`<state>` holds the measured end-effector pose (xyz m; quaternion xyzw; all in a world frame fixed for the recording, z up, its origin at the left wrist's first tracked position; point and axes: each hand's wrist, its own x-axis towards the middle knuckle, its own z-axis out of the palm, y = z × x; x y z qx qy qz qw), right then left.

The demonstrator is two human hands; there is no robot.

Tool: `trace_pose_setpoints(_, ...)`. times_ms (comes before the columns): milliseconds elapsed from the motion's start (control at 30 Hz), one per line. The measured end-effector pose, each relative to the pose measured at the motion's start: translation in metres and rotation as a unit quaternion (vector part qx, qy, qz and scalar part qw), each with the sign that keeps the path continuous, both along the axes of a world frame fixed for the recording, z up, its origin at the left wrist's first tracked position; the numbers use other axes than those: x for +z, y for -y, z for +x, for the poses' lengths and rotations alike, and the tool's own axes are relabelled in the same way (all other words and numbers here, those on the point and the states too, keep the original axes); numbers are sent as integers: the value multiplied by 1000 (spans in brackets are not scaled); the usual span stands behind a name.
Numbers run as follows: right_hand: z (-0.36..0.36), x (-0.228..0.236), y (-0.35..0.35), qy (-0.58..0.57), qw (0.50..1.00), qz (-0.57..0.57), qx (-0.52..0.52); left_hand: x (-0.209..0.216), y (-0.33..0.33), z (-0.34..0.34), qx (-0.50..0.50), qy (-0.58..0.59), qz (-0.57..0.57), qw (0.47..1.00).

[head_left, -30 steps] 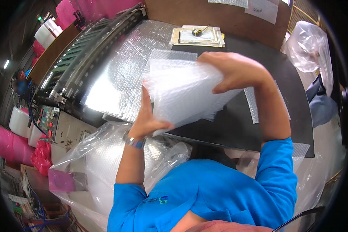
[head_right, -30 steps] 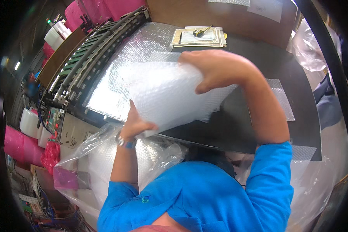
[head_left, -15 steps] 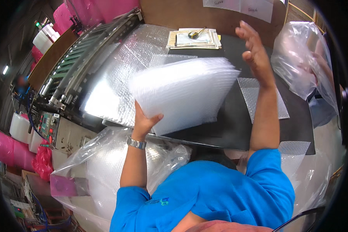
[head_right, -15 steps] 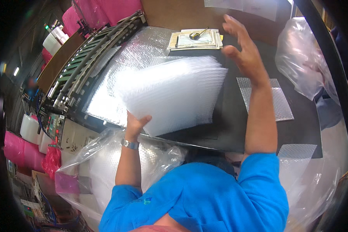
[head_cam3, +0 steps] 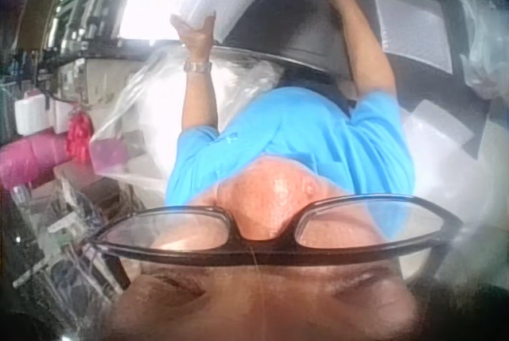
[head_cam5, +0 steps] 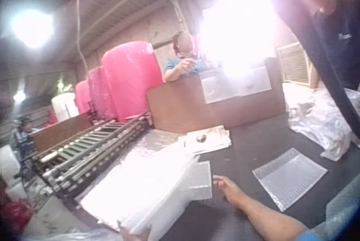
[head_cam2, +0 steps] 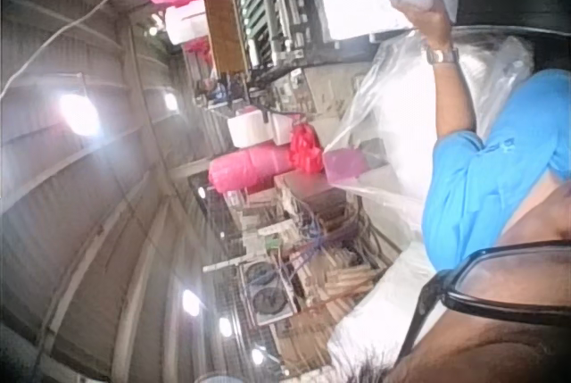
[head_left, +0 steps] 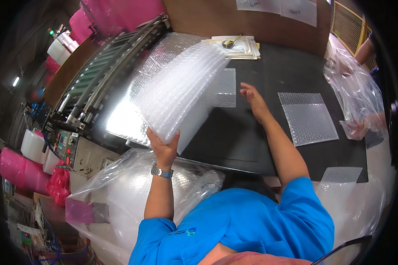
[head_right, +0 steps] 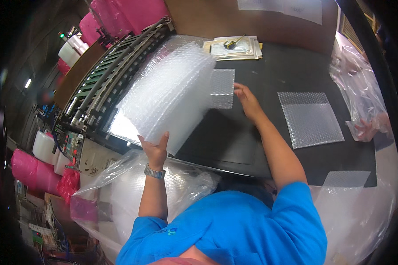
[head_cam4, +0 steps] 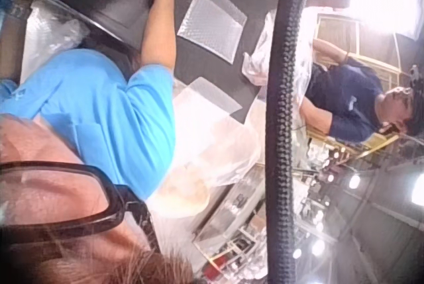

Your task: The person stacks and organizes sheets of bubble wrap on a black table. They repeatedly pick up stacks, separate individual sheets, and place them into neat piles. Another person is visible in the background also handling bubble wrap.

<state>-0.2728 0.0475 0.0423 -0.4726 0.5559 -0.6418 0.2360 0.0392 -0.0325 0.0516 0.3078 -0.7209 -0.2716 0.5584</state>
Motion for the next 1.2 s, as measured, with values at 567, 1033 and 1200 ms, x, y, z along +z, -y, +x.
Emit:
trace_pose_setpoints(567, 5, -45, -7, -319, 940, 121, 20, -4, 15, 25, 197, 112, -239, 944)
trace_pose_setpoints(1033, 7, -40, -10, -322, 937, 133, 20, -12, 15, 32, 189, 141, -239, 942)
trace_pose_setpoints(1200, 19, -22, -11, -209, 976, 66, -10, -14, 14, 35, 181, 142, -248, 941)
